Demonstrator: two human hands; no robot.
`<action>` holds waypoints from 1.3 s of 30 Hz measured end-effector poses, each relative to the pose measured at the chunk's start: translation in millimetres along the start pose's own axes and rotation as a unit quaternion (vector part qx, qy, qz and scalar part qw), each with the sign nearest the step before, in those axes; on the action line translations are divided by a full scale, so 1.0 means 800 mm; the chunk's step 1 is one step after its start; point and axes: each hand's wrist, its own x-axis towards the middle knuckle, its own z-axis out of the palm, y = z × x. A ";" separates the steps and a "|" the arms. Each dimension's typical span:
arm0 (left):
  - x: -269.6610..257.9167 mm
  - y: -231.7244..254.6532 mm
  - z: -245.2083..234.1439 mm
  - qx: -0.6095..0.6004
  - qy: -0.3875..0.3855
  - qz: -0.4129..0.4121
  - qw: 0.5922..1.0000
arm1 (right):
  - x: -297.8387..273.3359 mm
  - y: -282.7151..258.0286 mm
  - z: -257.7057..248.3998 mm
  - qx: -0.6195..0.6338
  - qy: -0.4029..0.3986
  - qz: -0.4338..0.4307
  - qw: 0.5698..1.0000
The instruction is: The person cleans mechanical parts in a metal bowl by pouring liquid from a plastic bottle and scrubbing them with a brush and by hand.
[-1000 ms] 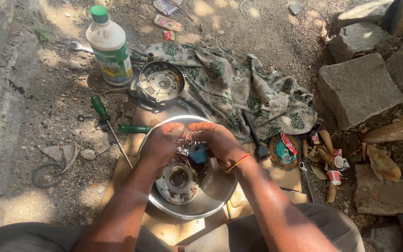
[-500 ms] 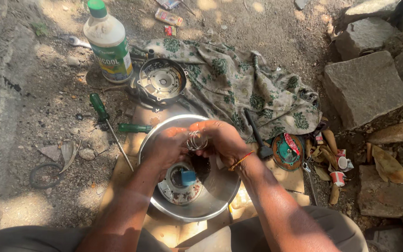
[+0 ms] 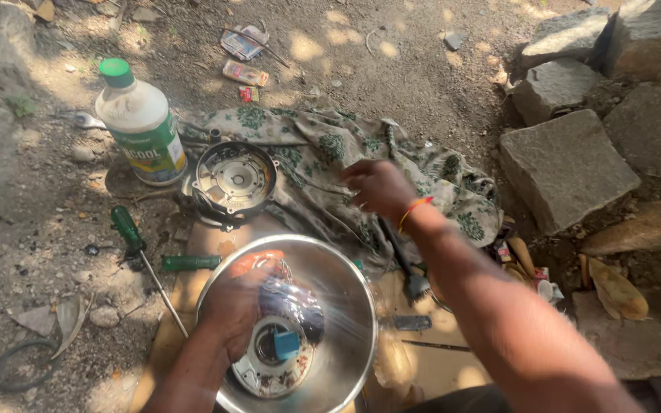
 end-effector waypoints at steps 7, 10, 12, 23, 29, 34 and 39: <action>0.022 -0.011 0.001 0.056 0.013 -0.009 0.998 | 0.171 0.089 -0.106 -0.253 0.165 0.014 0.953; 0.038 -0.010 0.000 0.083 -0.003 -0.014 0.996 | 0.225 0.115 -0.111 -0.285 0.124 -0.032 0.950; 0.043 -0.017 -0.002 0.080 -0.017 -0.024 0.996 | 0.241 0.135 -0.103 -0.313 0.102 -0.033 0.944; 0.050 -0.018 -0.005 0.087 0.004 -0.048 0.995 | 0.200 0.118 -0.133 -0.131 0.214 0.189 0.949; 0.045 -0.015 0.001 0.079 -0.021 -0.026 0.996 | 0.136 0.121 -0.064 -0.422 0.250 -0.213 0.845; 0.033 -0.004 0.008 0.031 0.005 -0.027 0.999 | 0.068 0.091 0.019 -0.363 -0.016 -0.479 0.799; 0.020 0.007 0.007 -0.004 -0.011 0.005 1.000 | 0.013 0.008 -0.009 -0.276 0.025 -0.389 0.879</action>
